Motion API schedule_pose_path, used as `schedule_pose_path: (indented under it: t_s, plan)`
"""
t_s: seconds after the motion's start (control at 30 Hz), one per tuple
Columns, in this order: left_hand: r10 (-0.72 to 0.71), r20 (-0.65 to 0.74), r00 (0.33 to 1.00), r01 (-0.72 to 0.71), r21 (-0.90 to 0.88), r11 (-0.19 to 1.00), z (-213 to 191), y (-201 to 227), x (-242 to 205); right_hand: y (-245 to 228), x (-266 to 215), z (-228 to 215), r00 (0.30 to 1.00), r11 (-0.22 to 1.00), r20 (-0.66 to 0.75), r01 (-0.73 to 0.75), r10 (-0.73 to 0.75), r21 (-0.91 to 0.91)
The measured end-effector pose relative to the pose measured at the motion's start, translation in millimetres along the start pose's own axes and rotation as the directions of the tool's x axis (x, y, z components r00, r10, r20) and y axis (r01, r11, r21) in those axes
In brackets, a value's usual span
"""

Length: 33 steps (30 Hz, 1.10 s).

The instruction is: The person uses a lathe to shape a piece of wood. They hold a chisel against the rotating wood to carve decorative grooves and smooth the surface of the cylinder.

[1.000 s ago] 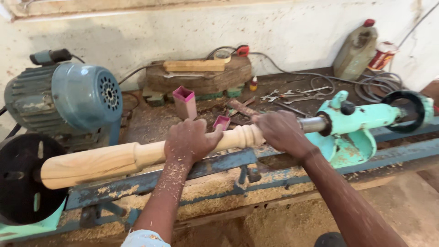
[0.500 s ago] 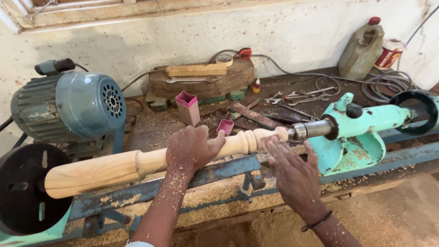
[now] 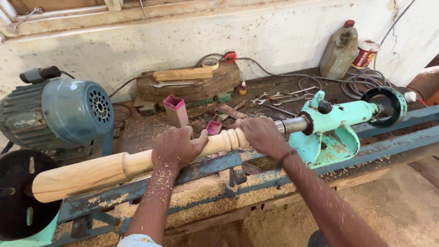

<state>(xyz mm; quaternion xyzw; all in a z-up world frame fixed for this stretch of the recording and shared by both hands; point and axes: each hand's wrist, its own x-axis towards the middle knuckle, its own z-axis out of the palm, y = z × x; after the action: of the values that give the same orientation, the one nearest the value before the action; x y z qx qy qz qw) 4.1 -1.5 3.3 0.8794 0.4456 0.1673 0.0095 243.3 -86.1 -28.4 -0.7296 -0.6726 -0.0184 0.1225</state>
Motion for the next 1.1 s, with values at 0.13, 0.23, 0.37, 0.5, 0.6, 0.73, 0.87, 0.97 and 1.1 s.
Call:
schedule_pose_path:
  t_s: [0.13, 0.23, 0.37, 0.5, 0.6, 0.73, 0.87, 0.97, 1.1]
  plan:
    - [0.011, -0.042, 0.999, -0.011, -0.007, 1.0, 0, -3, 0, -15, -38, 18, 0.842, 0.993, -0.53, 0.054, -0.101, -0.104]
    - [0.014, -0.011, 1.0, -0.014, -0.036, 0.999, 0, -2, 1, -17, -68, 16, 0.873, 0.984, -0.471, 0.054, -0.128, -0.167]
    - [0.007, -0.003, 1.0, -0.007, -0.065, 0.998, -4, -1, 0, -14, -94, -13, 0.926, 0.996, -0.378, -0.021, -0.014, -0.089]
    - [-0.001, -0.028, 1.0, -0.002, -0.12, 0.993, -3, -3, -1, 0, -92, -45, 0.876, 0.853, -0.125, -0.408, 0.467, 0.326]
    - [0.002, 0.001, 1.0, -0.002, -0.128, 0.992, -2, -3, 0, 10, -79, -54, 0.858, 0.801, -0.218, -0.304, 0.466, 0.516]
    - [0.007, -0.018, 1.0, -0.009, -0.127, 0.992, -4, -3, -1, 10, -67, -42, 0.955, 0.983, -0.285, -0.038, 0.089, 0.18]
    - [0.001, -0.003, 1.0, -0.001, -0.15, 0.989, -3, -4, 0, 3, -63, -31, 0.946, 0.976, -0.307, -0.043, 0.109, 0.214]
    - [0.007, -0.048, 0.999, -0.014, -0.151, 0.988, 1, -6, -1, 1, -61, -30, 0.95, 0.961, -0.219, -0.174, 0.221, 0.213]
    - [0.036, -0.098, 0.994, -0.05, -0.147, 0.988, 3, -7, -2, 4, -63, -40, 0.956, 0.958, -0.171, -0.201, 0.236, 0.203]
